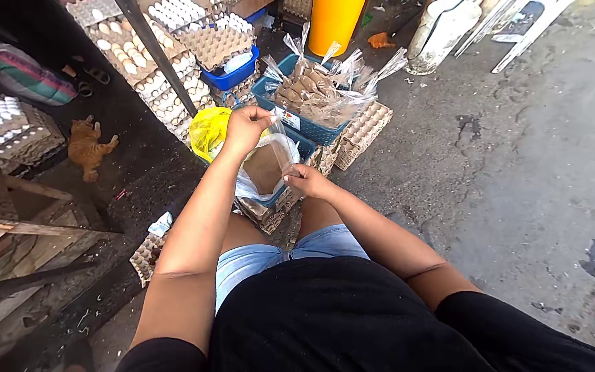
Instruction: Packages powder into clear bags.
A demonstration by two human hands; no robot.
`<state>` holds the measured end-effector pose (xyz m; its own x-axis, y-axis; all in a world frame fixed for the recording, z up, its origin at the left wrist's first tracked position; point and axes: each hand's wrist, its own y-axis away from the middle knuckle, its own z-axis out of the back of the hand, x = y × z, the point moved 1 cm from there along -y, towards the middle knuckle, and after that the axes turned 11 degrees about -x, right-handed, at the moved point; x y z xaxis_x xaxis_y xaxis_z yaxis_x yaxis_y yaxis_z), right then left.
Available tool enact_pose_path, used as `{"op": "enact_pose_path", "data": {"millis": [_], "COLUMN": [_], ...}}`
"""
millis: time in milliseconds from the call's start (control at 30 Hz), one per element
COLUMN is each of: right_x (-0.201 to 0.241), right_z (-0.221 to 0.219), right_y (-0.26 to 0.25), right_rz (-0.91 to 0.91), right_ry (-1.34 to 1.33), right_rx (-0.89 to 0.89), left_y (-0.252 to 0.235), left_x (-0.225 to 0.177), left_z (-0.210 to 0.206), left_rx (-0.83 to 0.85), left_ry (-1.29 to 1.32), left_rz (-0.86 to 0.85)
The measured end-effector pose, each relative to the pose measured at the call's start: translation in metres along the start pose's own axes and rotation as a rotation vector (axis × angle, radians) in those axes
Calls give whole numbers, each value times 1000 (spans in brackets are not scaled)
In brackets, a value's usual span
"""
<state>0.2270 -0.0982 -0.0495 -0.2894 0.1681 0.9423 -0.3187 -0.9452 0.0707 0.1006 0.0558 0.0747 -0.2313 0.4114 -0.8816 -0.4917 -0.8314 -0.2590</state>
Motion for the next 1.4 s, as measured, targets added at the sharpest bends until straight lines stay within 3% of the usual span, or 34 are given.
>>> {"op": "enact_pose_path", "data": {"millis": [133, 300, 400, 633, 1067, 1233, 1400], "right_x": [-5, 4, 32, 87, 81, 51, 18], "right_z": [21, 48, 53, 30, 40, 60, 55], "right_y": [15, -1, -16, -32, -32, -24, -8], "right_rz": [-86, -55, -65, -76, -92, -120, -119], "right_ry": [124, 710, 1017, 1365, 1377, 1233, 1149], "right_rx": [-1, 67, 139, 182, 170, 124, 72], "left_y": [7, 28, 36, 56, 60, 60, 54], "left_x": [47, 118, 133, 127, 126, 124, 126], "left_z": [-5, -15, -3, 23, 11, 0, -15], "left_rx": [-72, -143, -194, -239, -189, -149, 125], "left_ry": [41, 56, 60, -33, -89, -82, -298], "left_rz": [229, 460, 476, 396, 383, 375, 254]}}
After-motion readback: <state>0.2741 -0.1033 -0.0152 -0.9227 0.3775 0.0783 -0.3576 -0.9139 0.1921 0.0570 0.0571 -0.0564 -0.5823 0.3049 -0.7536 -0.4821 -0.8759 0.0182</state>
